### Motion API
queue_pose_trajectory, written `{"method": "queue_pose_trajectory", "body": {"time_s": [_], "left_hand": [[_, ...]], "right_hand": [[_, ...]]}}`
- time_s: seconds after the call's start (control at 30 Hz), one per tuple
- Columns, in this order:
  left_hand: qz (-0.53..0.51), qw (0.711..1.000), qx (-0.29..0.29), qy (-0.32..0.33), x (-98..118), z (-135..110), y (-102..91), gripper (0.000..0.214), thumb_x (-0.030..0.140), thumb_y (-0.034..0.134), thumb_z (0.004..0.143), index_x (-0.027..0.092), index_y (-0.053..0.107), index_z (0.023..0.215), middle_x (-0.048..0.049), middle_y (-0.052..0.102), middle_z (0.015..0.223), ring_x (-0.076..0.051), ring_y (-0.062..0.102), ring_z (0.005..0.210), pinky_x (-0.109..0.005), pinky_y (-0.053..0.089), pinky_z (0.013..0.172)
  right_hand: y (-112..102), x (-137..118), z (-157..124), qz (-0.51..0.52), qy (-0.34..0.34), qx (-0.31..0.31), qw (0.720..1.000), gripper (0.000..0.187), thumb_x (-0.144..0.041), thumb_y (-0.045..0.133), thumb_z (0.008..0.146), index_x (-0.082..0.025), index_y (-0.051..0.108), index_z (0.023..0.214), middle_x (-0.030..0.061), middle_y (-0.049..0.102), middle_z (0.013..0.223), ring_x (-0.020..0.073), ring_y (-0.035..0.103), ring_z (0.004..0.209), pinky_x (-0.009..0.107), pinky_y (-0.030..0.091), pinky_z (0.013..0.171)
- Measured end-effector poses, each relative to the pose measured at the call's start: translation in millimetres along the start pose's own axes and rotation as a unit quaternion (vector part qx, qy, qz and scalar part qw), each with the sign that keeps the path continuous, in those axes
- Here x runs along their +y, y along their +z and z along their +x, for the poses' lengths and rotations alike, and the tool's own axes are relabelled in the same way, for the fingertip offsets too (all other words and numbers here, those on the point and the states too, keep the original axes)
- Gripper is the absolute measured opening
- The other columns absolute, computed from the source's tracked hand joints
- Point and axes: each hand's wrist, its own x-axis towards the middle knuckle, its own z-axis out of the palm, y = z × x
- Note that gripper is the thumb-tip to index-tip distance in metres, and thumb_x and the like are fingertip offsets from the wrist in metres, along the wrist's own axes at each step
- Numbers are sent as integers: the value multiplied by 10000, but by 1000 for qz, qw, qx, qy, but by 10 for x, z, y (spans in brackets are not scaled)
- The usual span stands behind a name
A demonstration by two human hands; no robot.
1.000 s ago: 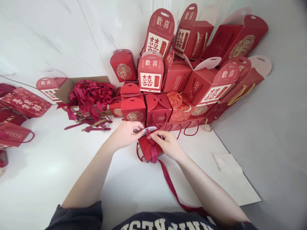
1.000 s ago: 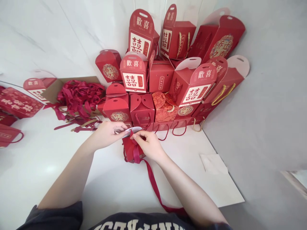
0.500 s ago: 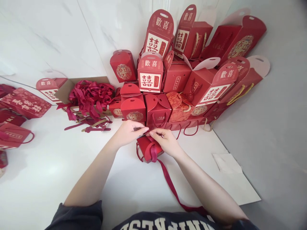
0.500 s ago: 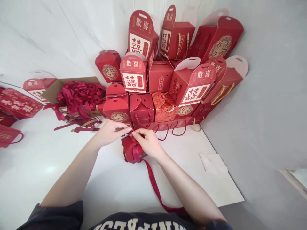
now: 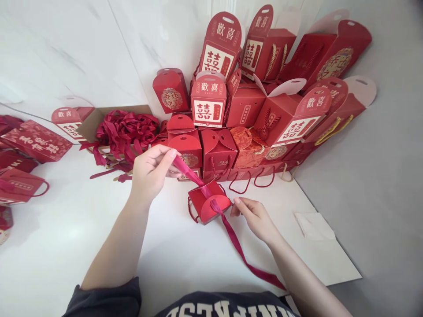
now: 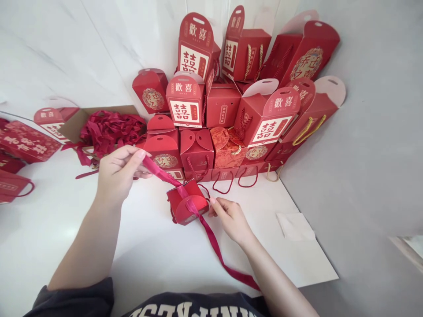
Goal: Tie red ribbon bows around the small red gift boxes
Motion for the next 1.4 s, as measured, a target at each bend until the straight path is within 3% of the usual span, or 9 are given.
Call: {"method": "queue_pose_trajectory", "body": {"time_s": [0.17, 0.3, 0.6, 0.77, 0.87, 1.03, 1.13, 1.27, 1.4], "left_hand": [[-24, 999, 35, 19, -37, 59, -61, 212, 387, 660, 828, 178, 661, 861, 5, 684, 631, -124, 672, 521, -178, 546, 429], [-44, 997, 58, 32, -56, 113, -191, 201, 381, 676, 829, 187, 671, 880, 28, 689, 660, -103, 660, 528, -176, 540, 424], [-5, 987, 136, 91, 19, 152, -507, 189, 335, 701, 823, 155, 659, 866, 56, 681, 677, -69, 619, 509, -189, 563, 457], [46, 982, 149, 105, 99, 111, -578, 169, 325, 695, 819, 161, 659, 811, 45, 661, 630, -97, 629, 504, -208, 563, 466], [180, 980, 69, 44, 105, 76, -735, 181, 359, 669, 833, 180, 668, 811, 34, 687, 648, -122, 677, 589, -197, 563, 548], [412, 901, -136, 10, 21, 57, -892, 312, 496, 620, 833, 281, 685, 1048, 16, 726, 1063, -199, 683, 933, -253, 550, 766], [392, 893, -222, 10, -19, 56, -679, 430, 536, 551, 859, 308, 606, 1220, -12, 651, 1252, -238, 639, 1085, -322, 521, 910], [299, 881, -366, -10, -139, 68, -251, 481, 552, 535, 852, 256, 576, 1229, -64, 608, 1305, -255, 586, 1178, -361, 482, 979], [249, 886, -388, -60, -337, 90, -24, 489, 582, 583, 808, 233, 540, 1148, -82, 636, 1211, -240, 593, 1139, -354, 479, 933]], "right_hand": [[75, 40, -145, 59, 9, -127, 990, 424, -523, 447, 949, -171, 683, 971, 75, 720, 969, 223, 629, 974, 354, 448, 918], [139, 66, -134, 154, 45, -186, 969, 452, -522, 441, 953, -139, 675, 1005, 42, 664, 673, 179, 618, 719, 314, 475, 765], [-261, 34, 53, 84, 21, -21, 996, 374, -519, 580, 871, -173, 597, 732, -11, 543, 612, 130, 484, 588, 267, 389, 604], [-492, -64, 106, 19, -14, 23, 999, 318, -500, 545, 898, -192, 575, 823, -62, 374, 582, 101, 354, 516, 243, 293, 502], [-528, -106, 111, -62, -48, 1, 997, 328, -429, 632, 857, -224, 575, 1107, -31, 517, 738, 117, 468, 624, 247, 387, 581], [-420, -101, 147, -151, -86, -54, 983, 427, -309, 676, 822, -254, 547, 1226, 51, 614, 1147, 164, 597, 885, 298, 499, 762], [-320, -101, 199, -169, -133, -43, 976, 429, -260, 647, 842, -266, 521, 1252, 57, 588, 1240, 197, 594, 1060, 359, 495, 916], [-191, -144, 256, -244, -233, 15, 941, 389, -194, 587, 873, -263, 517, 1248, 78, 584, 1238, 235, 558, 1146, 418, 465, 985], [-62, -136, 276, -338, -298, 31, 892, 325, -127, 561, 843, -219, 550, 1155, 103, 608, 1178, 268, 574, 1114, 440, 476, 955]]}}
